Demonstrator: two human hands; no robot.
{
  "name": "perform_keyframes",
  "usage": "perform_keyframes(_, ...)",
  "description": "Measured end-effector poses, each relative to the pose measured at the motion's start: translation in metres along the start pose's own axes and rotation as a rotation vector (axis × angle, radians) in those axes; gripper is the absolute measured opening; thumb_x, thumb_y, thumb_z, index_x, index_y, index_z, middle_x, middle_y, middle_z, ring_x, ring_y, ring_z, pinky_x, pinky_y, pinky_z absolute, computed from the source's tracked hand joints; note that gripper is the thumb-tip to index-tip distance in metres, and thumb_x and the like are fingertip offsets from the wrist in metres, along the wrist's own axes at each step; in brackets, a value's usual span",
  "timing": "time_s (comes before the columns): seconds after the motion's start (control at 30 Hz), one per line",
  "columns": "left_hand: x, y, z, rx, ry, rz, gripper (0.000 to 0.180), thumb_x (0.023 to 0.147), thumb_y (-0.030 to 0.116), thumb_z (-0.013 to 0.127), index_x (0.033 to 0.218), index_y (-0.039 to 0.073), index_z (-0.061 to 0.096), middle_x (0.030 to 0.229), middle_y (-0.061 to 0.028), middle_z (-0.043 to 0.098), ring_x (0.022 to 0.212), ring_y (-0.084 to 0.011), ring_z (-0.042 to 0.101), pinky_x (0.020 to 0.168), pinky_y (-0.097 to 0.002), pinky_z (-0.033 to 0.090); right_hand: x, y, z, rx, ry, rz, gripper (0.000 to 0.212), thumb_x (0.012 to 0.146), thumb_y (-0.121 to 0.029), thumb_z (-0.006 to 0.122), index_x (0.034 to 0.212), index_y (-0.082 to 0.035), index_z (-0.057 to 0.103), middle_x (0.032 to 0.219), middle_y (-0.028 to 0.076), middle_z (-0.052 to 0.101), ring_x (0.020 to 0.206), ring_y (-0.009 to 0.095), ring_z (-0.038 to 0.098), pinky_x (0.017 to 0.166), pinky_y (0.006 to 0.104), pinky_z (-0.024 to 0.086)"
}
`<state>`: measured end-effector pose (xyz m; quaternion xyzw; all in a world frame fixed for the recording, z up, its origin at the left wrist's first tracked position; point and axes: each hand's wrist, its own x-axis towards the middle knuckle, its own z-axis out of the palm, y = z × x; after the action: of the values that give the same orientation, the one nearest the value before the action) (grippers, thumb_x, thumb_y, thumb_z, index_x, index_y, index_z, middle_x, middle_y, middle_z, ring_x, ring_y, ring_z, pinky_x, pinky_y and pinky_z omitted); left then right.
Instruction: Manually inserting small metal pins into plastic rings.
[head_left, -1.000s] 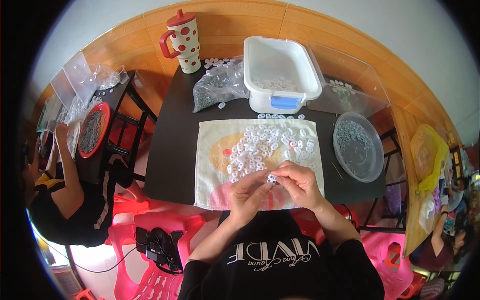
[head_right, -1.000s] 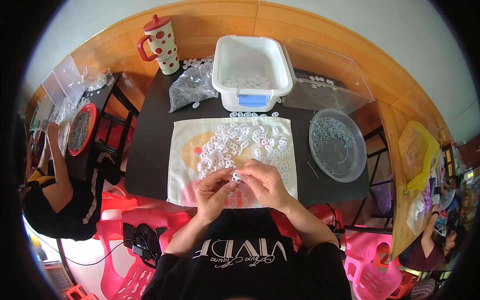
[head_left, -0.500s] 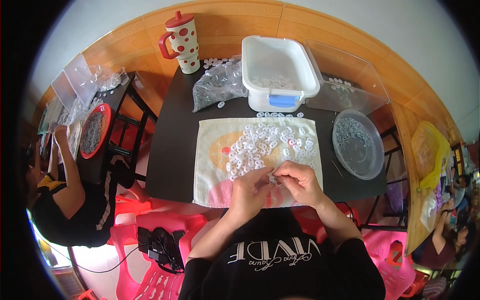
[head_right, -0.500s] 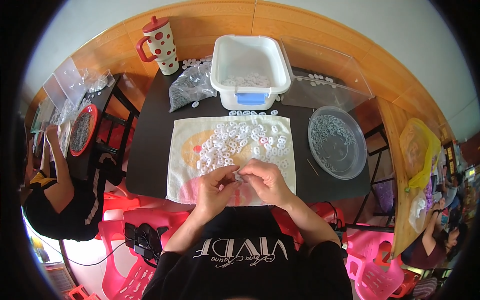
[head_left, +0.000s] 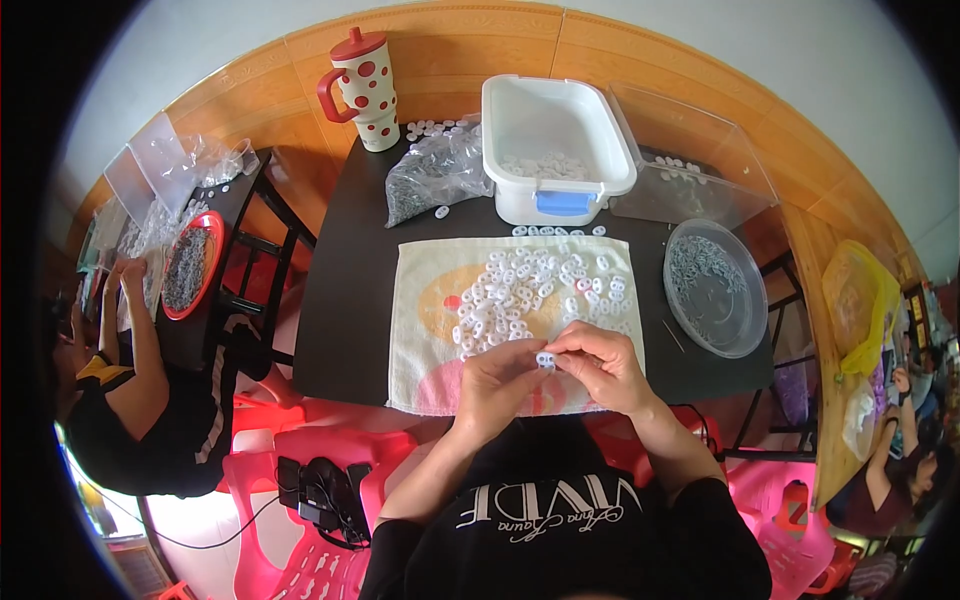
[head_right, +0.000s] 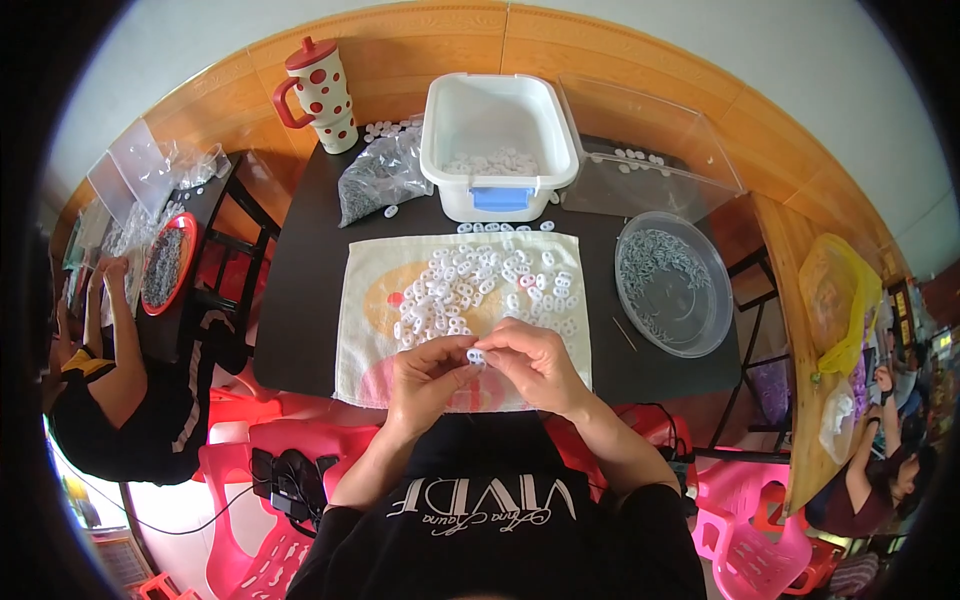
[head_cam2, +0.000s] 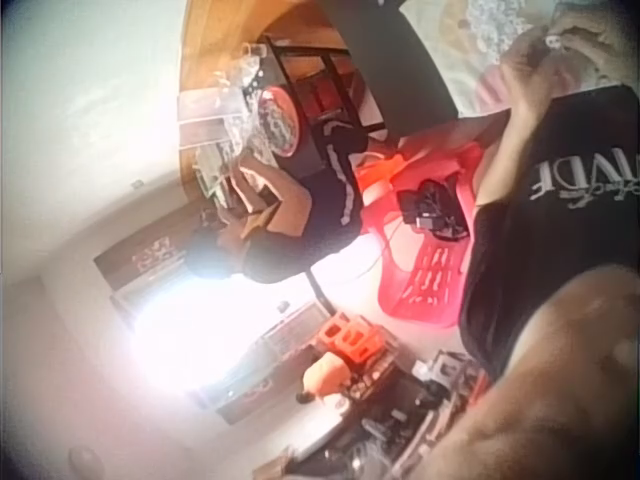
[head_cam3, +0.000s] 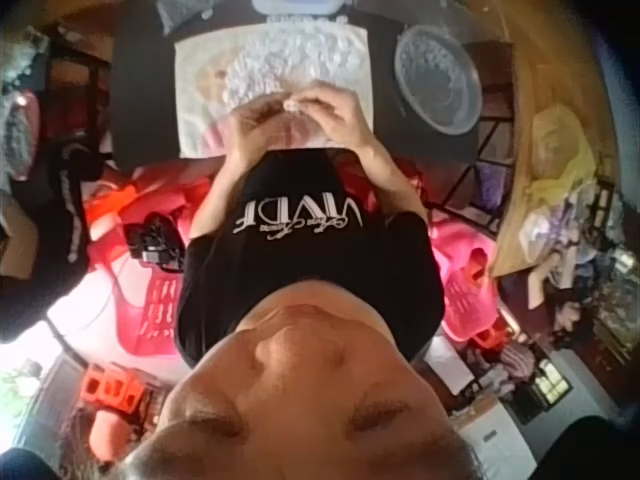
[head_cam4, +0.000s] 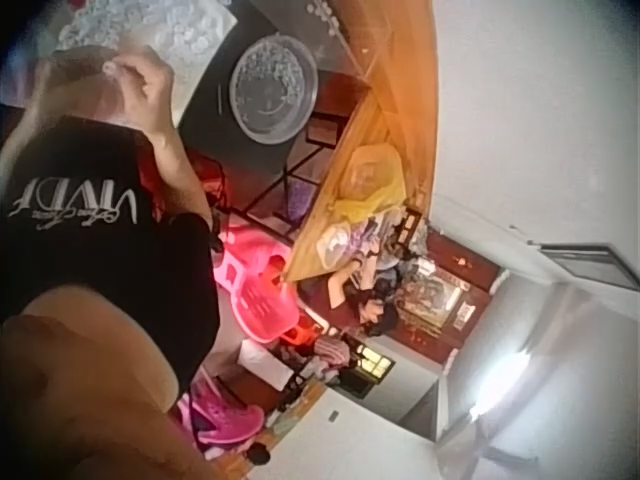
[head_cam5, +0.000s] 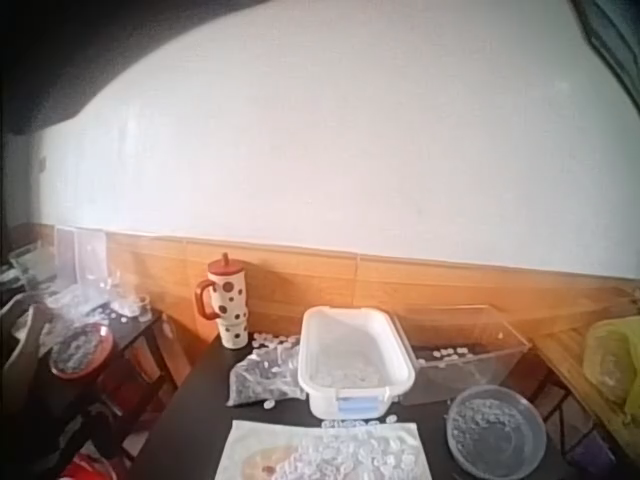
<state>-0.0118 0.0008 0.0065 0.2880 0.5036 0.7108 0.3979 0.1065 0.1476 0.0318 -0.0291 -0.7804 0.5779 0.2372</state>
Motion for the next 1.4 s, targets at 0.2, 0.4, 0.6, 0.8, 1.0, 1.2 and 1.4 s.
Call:
perform_keyframes(0.2, -0.002, 0.000, 0.002, -0.050, 0.024, 0.013, 0.033, 0.085, -0.012, 0.067, 0.116, 0.000, 0.067, 0.087, 0.0005, 0.063, 0.079, -0.0044, 0.058, 0.069, -0.0192, 0.049, -0.003, 0.001, 0.001, 0.064, 0.036, 0.046, 0.017, 0.087, 0.011, 0.060, 0.100, 0.003, 0.067, 0.087, 0.007, 0.063, 0.077, 0.013, 0.060, 0.068, 0.0251, 0.047)
perform_keyframes(0.4, -0.003, -0.001, 0.001, -0.072, 0.044, 0.011, 0.032, 0.085, -0.012, 0.066, 0.115, 0.000, 0.068, 0.087, -0.0005, 0.065, 0.077, -0.0052, 0.059, 0.068, -0.0193, 0.049, -0.001, -0.002, 0.000, 0.027, 0.010, 0.038, 0.017, 0.087, 0.012, 0.059, 0.100, 0.003, 0.067, 0.086, 0.007, 0.063, 0.077, 0.013, 0.061, 0.070, 0.0237, 0.047)
perform_keyframes(0.6, -0.005, -0.009, 0.003, -0.061, 0.035, 0.058, 0.031, 0.088, -0.011, 0.062, 0.118, -0.002, 0.065, 0.095, -0.0054, 0.070, 0.086, -0.0095, 0.065, 0.075, -0.0239, 0.053, -0.006, 0.006, 0.009, 0.094, 0.096, 0.045, 0.016, 0.086, 0.013, 0.061, 0.097, 0.003, 0.067, 0.085, 0.008, 0.064, 0.078, 0.012, 0.061, 0.070, 0.0241, 0.047)
perform_keyframes(0.8, -0.006, -0.015, 0.008, -0.092, 0.095, 0.108, 0.031, 0.088, -0.011, 0.062, 0.118, -0.001, 0.065, 0.096, -0.0047, 0.069, 0.086, -0.0097, 0.065, 0.076, -0.0238, 0.053, -0.006, 0.002, 0.013, 0.009, 0.179, -0.033, 0.014, 0.086, 0.013, 0.062, 0.096, 0.004, 0.066, 0.084, 0.008, 0.064, 0.076, 0.013, 0.061, 0.068, 0.0242, 0.048)
perform_keyframes(1.0, -0.005, -0.009, 0.009, 0.114, 0.151, 0.138, 0.028, 0.086, -0.010, 0.063, 0.112, -0.002, 0.067, 0.090, -0.0075, 0.069, 0.084, -0.0141, 0.067, 0.072, -0.0262, 0.054, -0.007, 0.005, 0.010, 0.022, 0.147, 0.012, 0.014, 0.086, 0.013, 0.059, 0.093, 0.003, 0.065, 0.083, 0.009, 0.064, 0.075, 0.015, 0.062, 0.067, 0.0264, 0.048)
perform_keyframes(1.2, 0.003, -0.001, 0.000, 0.745, 0.037, 0.374, 0.030, 0.076, -0.007, 0.061, 0.105, -0.001, 0.067, 0.088, -0.0171, 0.066, 0.079, -0.0355, 0.064, 0.068, -0.0399, 0.052, -0.008, 0.018, 0.007, -0.165, 0.030, -0.027, 0.023, 0.076, 0.016, 0.054, 0.091, 0.002, 0.064, 0.083, 0.012, 0.065, 0.075, 0.024, 0.065, 0.066, 0.0309, 0.050)
perform_keyframes(1.4, 0.004, -0.002, 0.001, 0.917, 0.057, 0.482, 0.023, 0.074, -0.006, 0.059, 0.095, 0.000, 0.067, 0.086, -0.0152, 0.064, 0.079, -0.0363, 0.061, 0.068, -0.0436, 0.050, -0.008, 0.022, 0.009, -0.303, 0.001, -0.049, 0.026, 0.070, 0.014, 0.055, 0.090, 0.000, 0.065, 0.084, 0.013, 0.063, 0.075, 0.032, 0.064, 0.064, 0.0352, 0.049)
